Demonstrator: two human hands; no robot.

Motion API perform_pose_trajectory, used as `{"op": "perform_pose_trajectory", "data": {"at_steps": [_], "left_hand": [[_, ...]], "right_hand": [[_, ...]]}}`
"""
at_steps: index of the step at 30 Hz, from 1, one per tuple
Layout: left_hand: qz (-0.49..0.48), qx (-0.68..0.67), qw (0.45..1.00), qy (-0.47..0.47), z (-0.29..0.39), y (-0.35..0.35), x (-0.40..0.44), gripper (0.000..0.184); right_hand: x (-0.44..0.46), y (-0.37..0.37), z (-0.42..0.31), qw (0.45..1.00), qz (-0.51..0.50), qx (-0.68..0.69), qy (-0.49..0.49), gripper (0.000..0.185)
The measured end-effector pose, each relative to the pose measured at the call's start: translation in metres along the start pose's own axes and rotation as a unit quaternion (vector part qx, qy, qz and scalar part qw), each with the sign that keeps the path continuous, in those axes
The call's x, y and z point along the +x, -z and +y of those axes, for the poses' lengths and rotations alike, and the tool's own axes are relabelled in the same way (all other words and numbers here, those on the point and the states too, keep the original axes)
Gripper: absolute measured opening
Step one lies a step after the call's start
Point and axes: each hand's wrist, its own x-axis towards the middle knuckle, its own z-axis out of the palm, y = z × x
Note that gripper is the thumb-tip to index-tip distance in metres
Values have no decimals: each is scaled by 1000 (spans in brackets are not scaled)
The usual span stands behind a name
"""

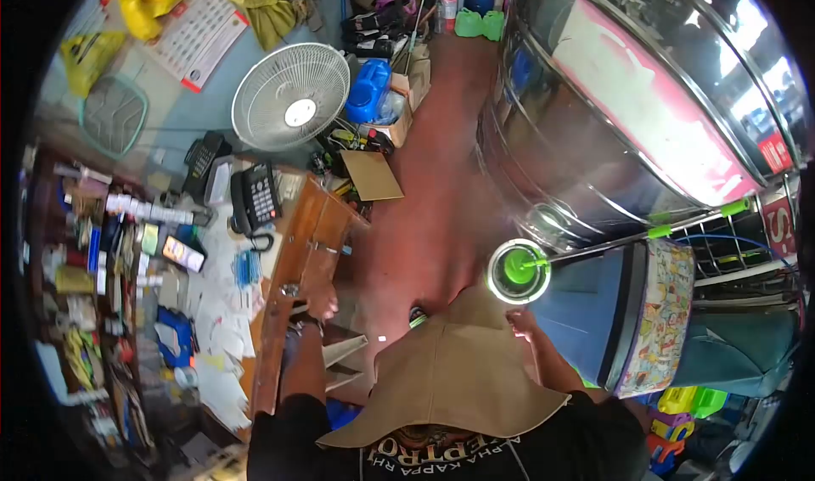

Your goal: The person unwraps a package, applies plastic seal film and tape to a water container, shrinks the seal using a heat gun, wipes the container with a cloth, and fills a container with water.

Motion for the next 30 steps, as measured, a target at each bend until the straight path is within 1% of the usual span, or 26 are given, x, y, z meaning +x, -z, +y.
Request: {"op": "perform_pose_trajectory", "data": {"at_steps": [1, 2, 3, 4, 5, 6, 7, 8, 9, 10, 11, 12, 13, 14, 16, 17, 19, 21, 23, 24, 25, 26, 27, 28, 29, 30], "left_hand": [[44, 9, 998, -34, 47, 8, 31, 22], [98, 41, 992, -64, 83, 8, 64, 18], [154, 75, 981, -89, 118, 8, 98, 22], [154, 77, 981, -88, 143, 5, 119, 22], [142, 50, 983, -104, 168, -1, 140, 22], [130, 21, 984, -121, 190, -11, 161, 24], [120, -3, 988, -98, 218, -34, 160, 24], [-76, -206, 976, -5, 204, -22, 206, 25], [-263, -393, 877, 86, 169, -10, 253, 26], [-224, -285, 928, 88, 154, -25, 267, 28], [-187, -172, 962, 100, 141, -41, 280, 29], [-119, -18, 986, 114, 138, -64, 269, 29], [-73, 87, 985, 132, 142, -84, 256, 29], [-61, 135, 978, 147, 144, -99, 252, 29], [-58, 168, 969, 170, 159, -123, 249, 29], [-57, 172, 968, 175, 164, -132, 256, 29], [-54, 175, 968, 173, 189, -147, 279, 29], [-48, 184, 968, 161, 220, -156, 313, 29], [-38, 199, 969, 142, 259, -163, 356, 30], [-33, 206, 970, 127, 285, -167, 383, 30], [-27, 213, 970, 111, 304, -167, 414, 31], [-21, 218, 971, 93, 327, -171, 442, 31], [-14, 224, 972, 73, 352, -174, 474, 31], [-8, 233, 971, 52, 379, -175, 506, 32], [-2, 238, 971, 27, 410, -179, 538, 32], [3, 243, 970, -1, 435, -182, 569, 33]], "right_hand": [[1, -31, -19, 986, 109, -119, 40, 21], [4, -53, -38, 943, 217, -238, 80, 22], [6, -66, -57, 923, 249, -275, 103, 23], [66, -36, -27, 908, 267, -251, 204, 24], [100, -19, -20, 943, 244, -201, 103, 31], [118, -10, -21, 964, 214, -139, 71, 38], [135, -1, -23, 979, 188, -78, 34, 46], [132, 5, -34, 981, 178, -71, -13, 42], [129, 7, -61, 978, 170, -102, -59, 38], [133, 10, -92, 973, 165, -136, -90, 35], [137, 15, -125, 965, 157, -176, -114, 31], [146, 19, -157, 957, 148, -220, -121, 28], [163, 24, -195, 946, 135, -270, -115, 24], [185, 26, -235, 933, 123, -322, -100, 21], [238, 18, -322, 901, 88, -423, -41, 14], [249, 12, -370, 892, 86, -444, -27, 16], [280, -14, -465, 886, 97, -450, 52, 19], [320, -46, -538, 873, 96, -454, 148, 23], [369, -75, -591, 838, 79, -463, 277, 27], [395, -89, -613, 799, 66, -469, 370, 29], [422, -99, -633, 742, 49, -479, 467, 31], [454, -105, -645, 656, 47, -479, 581, 33], [455, -124, -679, 741, 19, -468, 481, 32], [452, -144, -714, 824, 5, -442, 354, 30], [454, -158, -749, 867, -2, -420, 269, 28], [459, -166, -780, 892, -10, -403, 205, 27]]}}
